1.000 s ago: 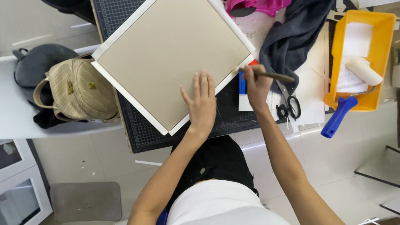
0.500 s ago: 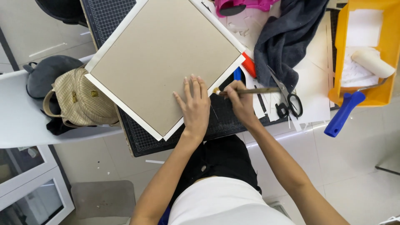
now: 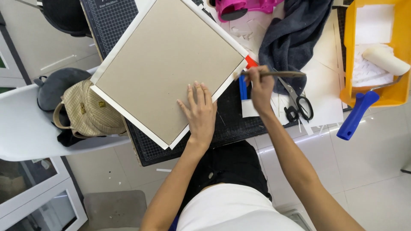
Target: Trimming excess paper from the edges of a handmade box using scissors and smoothing it down with a squeegee.
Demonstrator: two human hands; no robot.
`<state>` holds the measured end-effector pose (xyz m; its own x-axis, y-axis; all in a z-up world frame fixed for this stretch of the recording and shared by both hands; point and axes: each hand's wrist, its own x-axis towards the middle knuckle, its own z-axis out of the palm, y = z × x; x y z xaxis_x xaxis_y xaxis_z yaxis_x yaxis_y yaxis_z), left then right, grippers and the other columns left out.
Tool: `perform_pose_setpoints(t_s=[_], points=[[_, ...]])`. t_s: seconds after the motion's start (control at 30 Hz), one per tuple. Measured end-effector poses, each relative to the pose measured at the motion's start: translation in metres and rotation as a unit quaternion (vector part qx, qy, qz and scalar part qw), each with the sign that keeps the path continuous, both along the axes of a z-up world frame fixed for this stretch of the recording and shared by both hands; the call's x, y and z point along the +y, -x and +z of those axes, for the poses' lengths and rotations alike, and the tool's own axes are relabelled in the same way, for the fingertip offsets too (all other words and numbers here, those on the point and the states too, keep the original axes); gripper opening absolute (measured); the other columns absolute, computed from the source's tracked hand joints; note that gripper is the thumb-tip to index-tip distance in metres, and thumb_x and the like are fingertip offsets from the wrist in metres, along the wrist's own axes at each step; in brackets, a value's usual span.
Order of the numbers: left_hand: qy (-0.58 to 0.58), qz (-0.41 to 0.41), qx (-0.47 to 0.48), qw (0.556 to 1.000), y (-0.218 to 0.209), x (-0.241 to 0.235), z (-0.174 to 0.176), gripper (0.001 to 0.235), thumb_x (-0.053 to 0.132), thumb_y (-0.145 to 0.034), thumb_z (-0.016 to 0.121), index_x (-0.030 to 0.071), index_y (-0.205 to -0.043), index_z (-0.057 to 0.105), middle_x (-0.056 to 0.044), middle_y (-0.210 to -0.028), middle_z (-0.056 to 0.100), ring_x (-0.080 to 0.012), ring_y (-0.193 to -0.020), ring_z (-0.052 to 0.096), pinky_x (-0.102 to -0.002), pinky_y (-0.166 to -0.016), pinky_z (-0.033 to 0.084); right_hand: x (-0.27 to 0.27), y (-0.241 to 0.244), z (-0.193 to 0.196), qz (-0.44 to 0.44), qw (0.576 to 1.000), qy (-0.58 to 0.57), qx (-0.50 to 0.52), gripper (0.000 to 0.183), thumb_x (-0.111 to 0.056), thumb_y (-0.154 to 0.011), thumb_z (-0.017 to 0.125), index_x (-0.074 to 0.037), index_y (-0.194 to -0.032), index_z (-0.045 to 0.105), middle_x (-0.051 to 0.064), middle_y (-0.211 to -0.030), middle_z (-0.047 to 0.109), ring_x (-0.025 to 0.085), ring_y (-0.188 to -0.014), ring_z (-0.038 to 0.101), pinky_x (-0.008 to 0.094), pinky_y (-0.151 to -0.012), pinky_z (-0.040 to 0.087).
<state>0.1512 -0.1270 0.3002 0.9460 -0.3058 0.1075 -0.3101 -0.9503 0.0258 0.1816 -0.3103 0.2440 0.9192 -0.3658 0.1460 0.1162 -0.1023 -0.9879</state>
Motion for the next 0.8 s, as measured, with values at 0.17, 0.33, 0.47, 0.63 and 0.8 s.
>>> perform_pose_setpoints(t_s=[0.17,0.33,0.47,0.63,0.8], points=[[0.025,-0.011,0.009,1.0,-0.01,-0.021,0.001,0.052,0.022,-0.09,0.072,-0.004,-0.132,0.058,-0.028,-0.141,0.05,-0.0519,-0.134,0.043,-0.083,-0.087,0.039,-0.015,-0.005,0.01,-0.116,0.991,0.006,-0.066,0.026,-0.023,-0.111,0.047,-0.009,-0.091,0.058,0.002,-0.065,0.059,0.012,-0.059,0.055,0.023,-0.058,0.045],[0.009,-0.049,-0.041,0.998,-0.043,-0.058,-0.005,0.05,0.01,-0.084,0.077,-0.004,-0.128,0.059,-0.027,-0.134,0.053,-0.0527,-0.13,0.048,-0.08,-0.086,0.043,-0.004,-0.015,0.0,-0.081,0.995,-0.018,-0.057,0.026,-0.02,-0.109,0.054,-0.008,-0.087,0.059,0.004,-0.063,0.061,0.014,-0.057,0.055,0.024,-0.056,0.046],[-0.033,-0.05,-0.076,0.995,-0.049,-0.066,-0.009,0.039,0.01,-0.082,0.077,-0.003,-0.116,0.063,-0.026,-0.125,0.056,-0.0539,-0.123,0.054,-0.074,-0.082,0.05,-0.026,-0.022,-0.007,-0.129,0.989,-0.006,-0.075,0.022,-0.019,-0.109,0.054,-0.007,-0.091,0.06,0.005,-0.066,0.062,0.012,-0.059,0.056,0.024,-0.056,0.046],[-0.05,-0.048,-0.107,0.992,-0.055,-0.076,-0.022,0.03,0.005,-0.08,0.077,-0.003,-0.105,0.063,-0.028,-0.116,0.057,-0.0565,-0.115,0.058,-0.07,-0.08,0.053,-0.011,-0.02,0.005,-0.092,0.994,-0.027,-0.052,0.022,-0.018,-0.108,0.057,-0.008,-0.088,0.061,0.005,-0.065,0.062,0.014,-0.058,0.058,0.025,-0.056,0.048],[-0.068,-0.053,-0.129,0.988,-0.059,-0.079,-0.019,0.021,0.005,-0.081,0.075,-0.003,-0.097,0.064,-0.027,-0.108,0.06,-0.0555,-0.108,0.063,-0.065,-0.078,0.056,-0.022,-0.026,0.005,-0.101,0.994,-0.007,-0.04,0.023,-0.018,-0.108,0.057,-0.007,-0.089,0.062,0.005,-0.063,0.063,0.013,-0.055,0.056,0.023,-0.054,0.045]])
